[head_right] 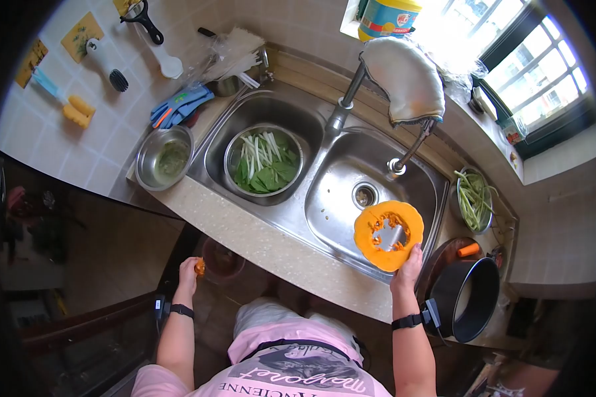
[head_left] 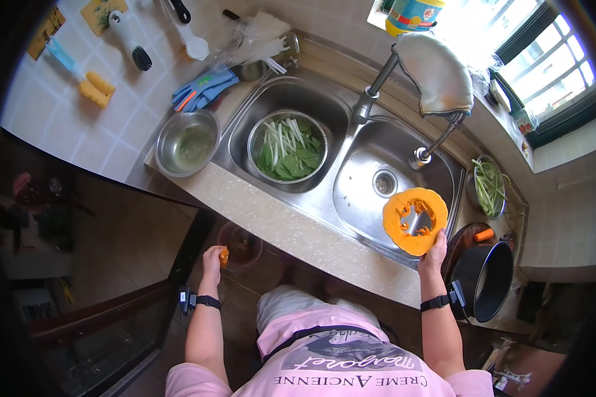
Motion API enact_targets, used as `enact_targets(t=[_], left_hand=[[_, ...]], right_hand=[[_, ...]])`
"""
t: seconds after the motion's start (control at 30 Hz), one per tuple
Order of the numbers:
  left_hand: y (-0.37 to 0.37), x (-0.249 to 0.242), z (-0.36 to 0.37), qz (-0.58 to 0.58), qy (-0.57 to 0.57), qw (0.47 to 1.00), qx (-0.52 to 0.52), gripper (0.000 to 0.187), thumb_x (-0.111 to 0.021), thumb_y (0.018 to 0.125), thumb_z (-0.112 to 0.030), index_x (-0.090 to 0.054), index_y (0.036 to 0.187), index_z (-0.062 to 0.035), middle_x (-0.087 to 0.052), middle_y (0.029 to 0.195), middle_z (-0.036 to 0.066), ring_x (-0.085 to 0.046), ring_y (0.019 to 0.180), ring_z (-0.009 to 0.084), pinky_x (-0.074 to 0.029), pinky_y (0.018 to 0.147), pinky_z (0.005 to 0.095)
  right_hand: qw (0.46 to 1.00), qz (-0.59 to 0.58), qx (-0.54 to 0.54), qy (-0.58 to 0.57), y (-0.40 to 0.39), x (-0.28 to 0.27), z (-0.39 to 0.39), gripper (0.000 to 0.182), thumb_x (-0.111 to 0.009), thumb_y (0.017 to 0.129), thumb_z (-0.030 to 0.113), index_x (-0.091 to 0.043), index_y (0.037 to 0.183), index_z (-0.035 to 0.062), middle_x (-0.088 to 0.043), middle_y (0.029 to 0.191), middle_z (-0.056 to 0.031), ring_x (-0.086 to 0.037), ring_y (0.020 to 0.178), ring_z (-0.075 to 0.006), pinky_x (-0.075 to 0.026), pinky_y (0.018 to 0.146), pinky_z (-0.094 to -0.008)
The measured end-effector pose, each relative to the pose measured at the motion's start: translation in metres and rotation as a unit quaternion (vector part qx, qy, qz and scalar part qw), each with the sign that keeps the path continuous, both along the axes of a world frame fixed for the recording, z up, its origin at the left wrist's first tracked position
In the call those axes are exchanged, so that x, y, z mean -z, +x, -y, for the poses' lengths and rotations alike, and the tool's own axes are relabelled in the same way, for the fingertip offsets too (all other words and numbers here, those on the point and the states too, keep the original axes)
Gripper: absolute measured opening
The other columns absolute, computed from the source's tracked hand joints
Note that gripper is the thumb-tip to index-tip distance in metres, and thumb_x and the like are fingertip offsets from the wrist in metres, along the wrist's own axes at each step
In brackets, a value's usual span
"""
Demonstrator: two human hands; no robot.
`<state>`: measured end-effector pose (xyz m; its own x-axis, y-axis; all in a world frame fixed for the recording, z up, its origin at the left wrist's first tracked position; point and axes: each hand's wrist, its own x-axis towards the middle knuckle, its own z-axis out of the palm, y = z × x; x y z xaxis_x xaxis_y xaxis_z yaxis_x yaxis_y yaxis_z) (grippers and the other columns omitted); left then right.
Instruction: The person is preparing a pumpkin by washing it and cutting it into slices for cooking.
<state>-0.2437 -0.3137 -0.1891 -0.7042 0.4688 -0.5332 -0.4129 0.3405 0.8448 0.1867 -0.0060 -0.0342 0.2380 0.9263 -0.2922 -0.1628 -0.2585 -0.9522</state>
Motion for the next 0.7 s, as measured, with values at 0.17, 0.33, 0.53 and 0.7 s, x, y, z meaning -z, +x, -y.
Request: enact_targets(t=[0.17,0.33,0.53,0.7], left_hand=[[-0.014,0.034,0.012,-0.007,-0.052,0.998,0.032,0.020,-0.046,0.083,-0.007,-0.060,0.095,0.0009,-0.061,0.091,0.008,-0.057,0.086,0.0155,-0.044,0.077,0.0255],[-0.027,0.056,0.017,-0.009,-0.130,0.990,0.053,0.024,-0.045,0.085,-0.010,-0.060,0.102,0.0002,-0.061,0.097,0.008,-0.056,0.091,0.0160,-0.043,0.079,0.0263],[-0.034,0.065,0.015,0.024,-0.137,0.990,0.011,0.026,-0.050,0.083,-0.014,-0.061,0.102,0.0004,-0.063,0.095,0.007,-0.057,0.088,0.0147,-0.043,0.075,0.0265],[-0.036,0.044,0.007,0.060,-0.171,0.983,0.013,0.030,-0.048,0.085,-0.017,-0.057,0.110,-0.0019,-0.062,0.095,0.007,-0.057,0.088,0.0150,-0.042,0.071,0.0254]], right_hand=[[1.000,0.011,-0.002,-0.003,-0.002,0.001,0.002,0.034,-0.038,0.094,0.035,-0.046,0.109,0.0058,-0.054,0.098,-0.0030,-0.055,0.088,-0.0113,-0.045,0.077,-0.0256],[1.000,0.021,0.006,-0.013,-0.004,0.004,0.006,0.035,-0.038,0.094,0.035,-0.045,0.112,0.0051,-0.054,0.099,-0.0038,-0.055,0.090,-0.0121,-0.044,0.079,-0.0263],[0.999,0.043,0.020,-0.026,-0.006,0.010,0.008,0.036,-0.038,0.094,0.035,-0.045,0.112,0.0047,-0.054,0.101,-0.0048,-0.054,0.091,-0.0129,-0.044,0.079,-0.0268],[0.999,0.039,0.015,-0.018,-0.010,0.012,0.007,0.037,-0.038,0.094,0.036,-0.046,0.111,0.0044,-0.054,0.100,-0.0049,-0.055,0.090,-0.0131,-0.045,0.078,-0.0269]])
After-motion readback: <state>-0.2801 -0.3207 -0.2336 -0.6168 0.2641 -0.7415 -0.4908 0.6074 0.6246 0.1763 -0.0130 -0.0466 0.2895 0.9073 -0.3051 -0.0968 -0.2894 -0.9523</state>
